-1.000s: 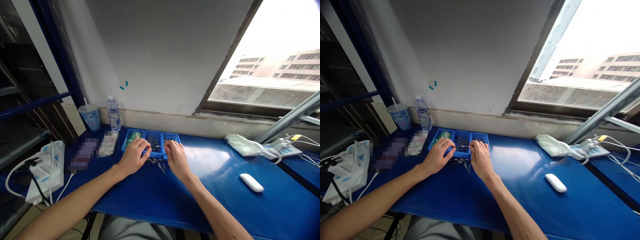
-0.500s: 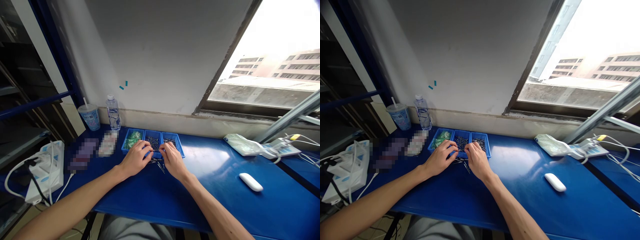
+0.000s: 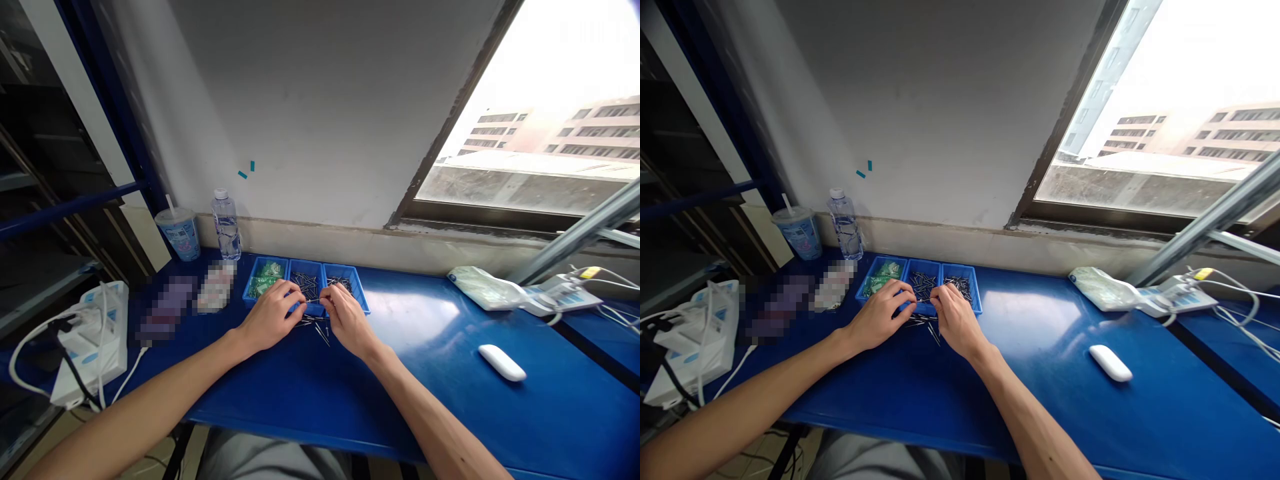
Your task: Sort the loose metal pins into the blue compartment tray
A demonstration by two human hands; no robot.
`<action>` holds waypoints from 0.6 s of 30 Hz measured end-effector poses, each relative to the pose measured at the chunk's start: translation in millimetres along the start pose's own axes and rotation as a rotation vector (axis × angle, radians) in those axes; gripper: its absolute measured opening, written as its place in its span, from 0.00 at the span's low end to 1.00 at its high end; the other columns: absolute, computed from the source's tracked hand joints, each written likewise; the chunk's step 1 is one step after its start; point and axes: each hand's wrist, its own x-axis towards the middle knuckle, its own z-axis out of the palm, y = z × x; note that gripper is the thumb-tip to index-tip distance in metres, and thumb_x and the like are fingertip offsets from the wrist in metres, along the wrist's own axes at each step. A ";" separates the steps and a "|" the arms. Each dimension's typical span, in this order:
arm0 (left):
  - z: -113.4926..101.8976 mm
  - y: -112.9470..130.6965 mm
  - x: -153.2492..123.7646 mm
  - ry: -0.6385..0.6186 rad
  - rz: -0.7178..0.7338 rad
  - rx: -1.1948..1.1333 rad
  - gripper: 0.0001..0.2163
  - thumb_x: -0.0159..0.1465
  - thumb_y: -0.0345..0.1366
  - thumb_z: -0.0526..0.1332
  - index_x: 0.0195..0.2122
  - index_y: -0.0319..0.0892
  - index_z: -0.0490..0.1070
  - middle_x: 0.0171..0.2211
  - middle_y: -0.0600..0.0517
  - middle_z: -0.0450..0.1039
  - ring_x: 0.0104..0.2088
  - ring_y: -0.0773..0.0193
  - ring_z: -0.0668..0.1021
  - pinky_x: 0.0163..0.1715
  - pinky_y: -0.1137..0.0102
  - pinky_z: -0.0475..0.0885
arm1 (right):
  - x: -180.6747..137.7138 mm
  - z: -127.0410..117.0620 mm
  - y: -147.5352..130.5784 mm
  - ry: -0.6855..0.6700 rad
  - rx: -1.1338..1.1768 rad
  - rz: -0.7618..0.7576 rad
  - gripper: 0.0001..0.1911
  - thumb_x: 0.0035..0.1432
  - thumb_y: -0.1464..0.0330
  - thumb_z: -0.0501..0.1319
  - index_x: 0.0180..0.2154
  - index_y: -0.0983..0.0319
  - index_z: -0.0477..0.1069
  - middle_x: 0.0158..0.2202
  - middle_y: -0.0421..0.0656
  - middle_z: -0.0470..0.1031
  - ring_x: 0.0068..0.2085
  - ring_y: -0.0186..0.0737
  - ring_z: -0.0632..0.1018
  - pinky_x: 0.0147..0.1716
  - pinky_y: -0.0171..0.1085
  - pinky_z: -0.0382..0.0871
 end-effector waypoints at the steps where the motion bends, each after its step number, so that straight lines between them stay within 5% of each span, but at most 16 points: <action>1: 0.1 -0.3 0.0 -0.002 0.002 0.001 0.09 0.76 0.37 0.56 0.45 0.43 0.76 0.47 0.47 0.75 0.50 0.55 0.75 0.52 0.58 0.75 | 0.2 -0.2 0.1 0.000 0.001 -0.002 0.10 0.77 0.70 0.47 0.40 0.57 0.62 0.36 0.44 0.73 0.38 0.44 0.72 0.36 0.42 0.69; 18: -2.5 -3.9 2.3 -0.072 0.030 -0.036 0.07 0.76 0.35 0.57 0.45 0.42 0.75 0.46 0.49 0.77 0.47 0.57 0.77 0.52 0.60 0.72 | -0.6 -2.0 1.1 -0.019 0.020 -0.023 0.09 0.77 0.70 0.47 0.41 0.57 0.61 0.37 0.44 0.72 0.38 0.45 0.72 0.37 0.42 0.69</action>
